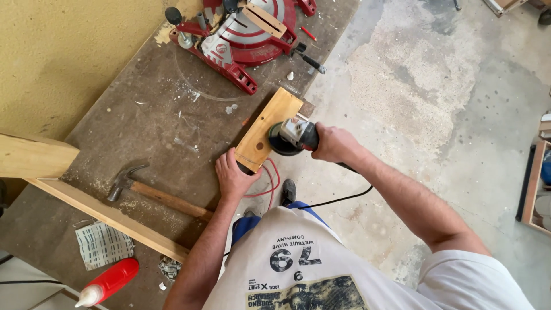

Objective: The person uses an angle grinder with a sanding disc to smooth the surface and edges of a rectangular wooden block. They hold the block steady with one hand while moving the tool across the wood, occasionally repositioning the block to access different sides.

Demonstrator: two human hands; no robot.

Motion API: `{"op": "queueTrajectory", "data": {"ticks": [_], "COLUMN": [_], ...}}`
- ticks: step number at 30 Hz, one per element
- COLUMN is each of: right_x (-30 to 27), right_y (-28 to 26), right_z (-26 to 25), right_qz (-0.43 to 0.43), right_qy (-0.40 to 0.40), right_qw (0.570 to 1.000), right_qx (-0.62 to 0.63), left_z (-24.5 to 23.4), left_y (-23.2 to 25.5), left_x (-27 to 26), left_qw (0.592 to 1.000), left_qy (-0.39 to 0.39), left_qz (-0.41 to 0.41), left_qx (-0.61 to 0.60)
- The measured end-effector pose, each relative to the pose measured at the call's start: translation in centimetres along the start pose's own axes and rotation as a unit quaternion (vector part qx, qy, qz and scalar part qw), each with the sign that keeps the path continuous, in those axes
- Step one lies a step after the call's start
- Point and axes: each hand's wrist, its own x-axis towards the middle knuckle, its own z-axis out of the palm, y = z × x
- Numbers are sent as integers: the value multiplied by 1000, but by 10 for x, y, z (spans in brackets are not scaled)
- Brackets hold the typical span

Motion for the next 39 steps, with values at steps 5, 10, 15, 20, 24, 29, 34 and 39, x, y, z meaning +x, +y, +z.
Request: {"op": "queueTrajectory", "data": {"ticks": [5, 10, 15, 20, 24, 29, 34, 39], "right_x": [37, 8, 47, 12, 30, 40, 40, 44], "right_y": [28, 0, 23, -14, -7, -8, -12, -16], "right_z": [1, -8, 1, -15, -11, -11, -6, -27], "right_qz": [22, 13, 21, 1, 6, 13, -13, 8], "right_qy": [40, -7, 29, -7, 5, 24, -21, 25], "right_qw": [999, 1000, 999, 1000, 1000, 1000, 999, 1000], "right_qx": [13, -7, -15, -23, -22, -4, -43, 14], "left_z": [-8, -5, -2, -6, -4, -2, -1, -1], "left_y": [5, 4, 2, 5, 3, 3, 2, 1], "left_x": [2, 3, 2, 4, 3, 6, 2, 2], "left_qw": [1000, 1000, 1000, 1000, 1000, 1000, 1000, 1000], "left_qy": [-4, -8, -10, -9, -2, 4, 8, 11], "left_qz": [-3, -5, -9, -11, -10, -7, -7, -4], "left_qx": [0, 0, 6, 10, 10, 5, 3, 4]}}
